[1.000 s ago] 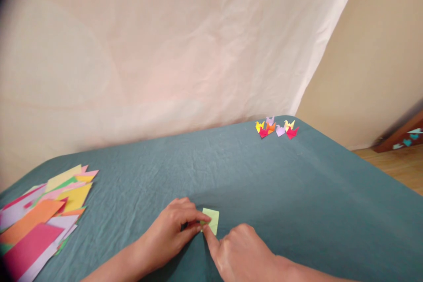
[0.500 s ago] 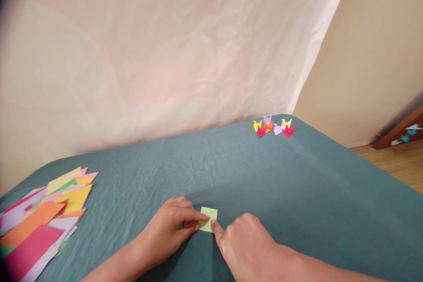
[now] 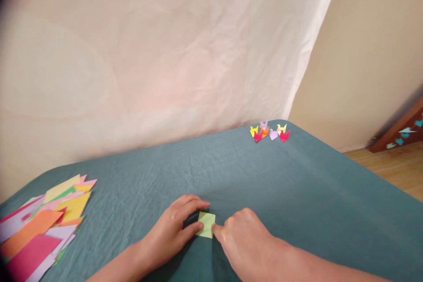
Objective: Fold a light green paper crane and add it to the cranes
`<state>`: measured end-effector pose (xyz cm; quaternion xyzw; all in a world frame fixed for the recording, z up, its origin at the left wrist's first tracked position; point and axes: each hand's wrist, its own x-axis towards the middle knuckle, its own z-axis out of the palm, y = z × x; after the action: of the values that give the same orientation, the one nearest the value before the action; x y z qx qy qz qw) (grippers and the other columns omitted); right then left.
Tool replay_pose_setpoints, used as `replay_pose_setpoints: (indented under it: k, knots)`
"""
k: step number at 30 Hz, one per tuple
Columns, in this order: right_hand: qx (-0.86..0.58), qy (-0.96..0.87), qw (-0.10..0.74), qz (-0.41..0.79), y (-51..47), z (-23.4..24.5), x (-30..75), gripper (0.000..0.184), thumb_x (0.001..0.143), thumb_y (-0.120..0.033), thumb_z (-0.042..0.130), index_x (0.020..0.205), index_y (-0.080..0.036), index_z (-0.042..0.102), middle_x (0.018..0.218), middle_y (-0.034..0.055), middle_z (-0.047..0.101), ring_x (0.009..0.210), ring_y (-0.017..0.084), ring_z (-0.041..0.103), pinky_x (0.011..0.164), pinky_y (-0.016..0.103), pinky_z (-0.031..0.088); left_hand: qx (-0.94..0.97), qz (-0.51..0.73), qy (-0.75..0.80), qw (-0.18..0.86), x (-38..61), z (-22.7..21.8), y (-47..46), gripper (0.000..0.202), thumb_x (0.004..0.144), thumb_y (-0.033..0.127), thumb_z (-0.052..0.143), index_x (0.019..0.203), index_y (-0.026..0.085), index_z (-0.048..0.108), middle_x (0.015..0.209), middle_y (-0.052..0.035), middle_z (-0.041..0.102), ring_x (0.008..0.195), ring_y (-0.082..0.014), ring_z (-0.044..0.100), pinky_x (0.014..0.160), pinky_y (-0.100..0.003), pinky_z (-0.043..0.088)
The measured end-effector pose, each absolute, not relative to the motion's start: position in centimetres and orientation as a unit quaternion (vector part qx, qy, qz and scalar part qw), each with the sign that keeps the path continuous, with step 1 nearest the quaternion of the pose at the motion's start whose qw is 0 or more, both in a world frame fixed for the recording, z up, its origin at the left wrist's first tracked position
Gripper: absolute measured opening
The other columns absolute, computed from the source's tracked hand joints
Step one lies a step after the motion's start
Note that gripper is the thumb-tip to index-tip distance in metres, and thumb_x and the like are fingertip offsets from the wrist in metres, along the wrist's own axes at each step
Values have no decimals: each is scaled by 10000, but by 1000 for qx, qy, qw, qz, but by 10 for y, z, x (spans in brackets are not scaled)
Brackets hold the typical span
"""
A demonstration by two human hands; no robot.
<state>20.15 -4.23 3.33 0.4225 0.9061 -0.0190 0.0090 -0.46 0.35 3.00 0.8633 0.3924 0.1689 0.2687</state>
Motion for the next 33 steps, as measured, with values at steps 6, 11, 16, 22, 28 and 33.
replay_pose_setpoints:
  k: [6,11,16,22,28,33]
  knots:
    - [449,891,-38,-47,-40,40,202,153,874,-125,466,894,-187,605,745,22,664,643,169,608,564,269,329,854,130,418,280,11,32,17,382,713,54,508,1042,211,623,814,2,597,756,-147,556,734,-266,445]
    - [434,893,-104,-58,-41,40,197,154,879,-100,449,868,-186,577,820,17,614,714,165,565,618,279,368,750,198,495,392,5,28,23,266,751,104,461,966,184,595,697,31,543,598,-119,562,576,-238,456]
    - [440,875,-175,-100,-40,30,186,75,887,-163,515,957,-179,538,948,24,572,857,174,527,706,287,413,511,280,532,615,2,25,12,143,758,172,519,888,174,462,660,36,552,526,-119,612,538,-253,515]
    - [432,882,-164,-93,-33,16,182,39,857,-171,574,856,-178,535,886,16,564,808,180,497,672,296,397,397,293,492,717,2,24,-17,169,777,238,554,864,190,416,681,6,593,607,-142,637,598,-273,527]
    - [402,903,-139,-61,-30,10,189,81,897,-128,510,856,-183,555,881,19,576,812,185,491,662,304,374,718,167,503,450,-8,29,-31,122,805,179,514,907,188,581,756,-17,589,644,-144,584,575,-242,475]
    - [393,908,-134,-66,-30,13,195,81,911,-147,512,911,-189,580,906,24,592,842,189,506,701,312,384,873,148,401,236,-11,27,-32,193,865,130,468,969,218,605,901,-41,609,828,-167,584,727,-261,472]
